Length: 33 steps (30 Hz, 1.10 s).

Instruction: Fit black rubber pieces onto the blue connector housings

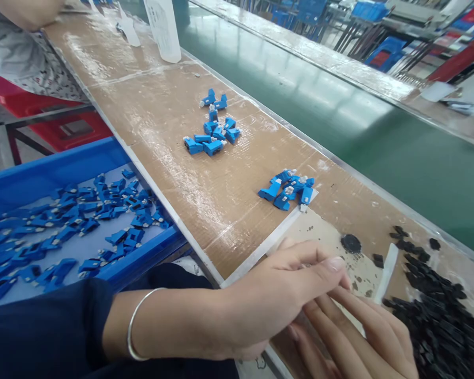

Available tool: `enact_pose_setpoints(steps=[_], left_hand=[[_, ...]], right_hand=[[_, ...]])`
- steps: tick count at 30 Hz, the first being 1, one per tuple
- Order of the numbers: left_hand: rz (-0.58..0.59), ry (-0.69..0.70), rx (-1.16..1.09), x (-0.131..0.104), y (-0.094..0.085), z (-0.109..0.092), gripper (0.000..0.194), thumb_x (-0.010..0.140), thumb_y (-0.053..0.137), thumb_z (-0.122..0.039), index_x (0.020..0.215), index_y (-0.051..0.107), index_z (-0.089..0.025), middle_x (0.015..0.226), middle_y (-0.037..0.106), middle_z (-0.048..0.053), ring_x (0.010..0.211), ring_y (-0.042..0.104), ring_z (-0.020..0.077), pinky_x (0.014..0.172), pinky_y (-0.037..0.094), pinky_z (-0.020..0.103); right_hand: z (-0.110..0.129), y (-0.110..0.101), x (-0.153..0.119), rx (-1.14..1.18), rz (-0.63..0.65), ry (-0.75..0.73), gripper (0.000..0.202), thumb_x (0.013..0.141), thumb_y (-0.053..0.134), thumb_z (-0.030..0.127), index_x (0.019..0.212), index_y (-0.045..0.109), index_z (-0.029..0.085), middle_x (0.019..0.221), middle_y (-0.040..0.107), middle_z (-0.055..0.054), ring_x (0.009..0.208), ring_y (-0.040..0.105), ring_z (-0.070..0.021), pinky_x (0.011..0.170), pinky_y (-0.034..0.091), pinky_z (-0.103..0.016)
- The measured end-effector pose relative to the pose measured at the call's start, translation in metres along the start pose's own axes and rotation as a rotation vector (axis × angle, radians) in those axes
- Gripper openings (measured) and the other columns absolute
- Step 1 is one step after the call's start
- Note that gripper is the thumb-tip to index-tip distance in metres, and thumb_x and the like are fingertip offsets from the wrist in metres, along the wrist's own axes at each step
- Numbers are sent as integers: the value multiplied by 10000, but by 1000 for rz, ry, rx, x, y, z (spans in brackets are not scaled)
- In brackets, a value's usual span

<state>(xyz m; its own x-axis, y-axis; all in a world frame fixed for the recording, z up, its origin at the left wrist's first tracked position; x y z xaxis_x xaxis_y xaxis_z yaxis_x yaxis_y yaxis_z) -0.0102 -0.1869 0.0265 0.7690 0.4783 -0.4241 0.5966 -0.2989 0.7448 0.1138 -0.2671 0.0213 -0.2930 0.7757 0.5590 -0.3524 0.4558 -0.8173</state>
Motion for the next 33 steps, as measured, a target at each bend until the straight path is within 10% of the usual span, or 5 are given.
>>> enact_pose_setpoints(steps=[7, 11, 15, 19, 33], left_hand=[[34, 50, 106, -7, -3, 7, 320, 945, 615, -497, 853, 513, -208, 739, 454, -41, 647, 458, 93, 549, 372, 172], [-13, 394, 629, -7, -10, -16, 285, 974, 555, -433, 817, 566, -196, 908, 498, 9, 844, 514, 144, 761, 469, 279], [-538, 910, 1455, 6, -44, -63, 212, 991, 503, -284, 862, 643, -191, 1083, 530, 76, 1074, 489, 245, 1034, 393, 488], [-831, 847, 1949, 34, -84, -100, 222, 1007, 499, -253, 943, 699, -180, 1352, 512, 152, 1289, 405, 368, 1102, 302, 645], [-263, 941, 2308, 67, -38, -87, 300, 1075, 408, -297, 1029, 671, -160, 1056, 697, 97, 996, 618, 231, 884, 458, 370]], right_hand=[[12, -3, 13, -74, 51, -207, 221, 945, 628, 208, 1150, 672, 141, 1058, 788, -74, 1065, 688, -220, 922, 489, -324], [-11, -15, 10, 25, 49, -115, 327, 961, 571, 126, 1280, 630, 169, 1246, 736, -49, 1237, 606, -222, 1000, 498, -336], [-83, -25, -10, -233, -45, 260, 266, 1035, 549, 295, 1269, 659, 235, 1284, 708, -53, 1163, 642, -255, 965, 516, -402], [-142, -11, -27, -299, -32, 110, 398, 1062, 412, 420, 1018, 730, 185, 1061, 772, -96, 896, 741, -280, 738, 593, -426], [-170, -5, -13, -62, 130, 113, 288, 948, 548, 318, 734, 740, 302, 764, 758, 20, 601, 745, -184, 467, 568, -197]])
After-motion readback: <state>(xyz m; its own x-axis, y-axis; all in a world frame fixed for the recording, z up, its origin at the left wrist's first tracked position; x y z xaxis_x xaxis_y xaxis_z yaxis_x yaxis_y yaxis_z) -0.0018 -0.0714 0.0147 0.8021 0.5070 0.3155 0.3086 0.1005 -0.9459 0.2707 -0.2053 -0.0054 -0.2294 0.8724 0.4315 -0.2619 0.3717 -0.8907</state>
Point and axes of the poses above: each hand's wrist, its own x-axis towards the middle knuckle, its own y-axis out of the palm, z = x × y, the point moved 3 cm from there along x, towards the middle knuckle
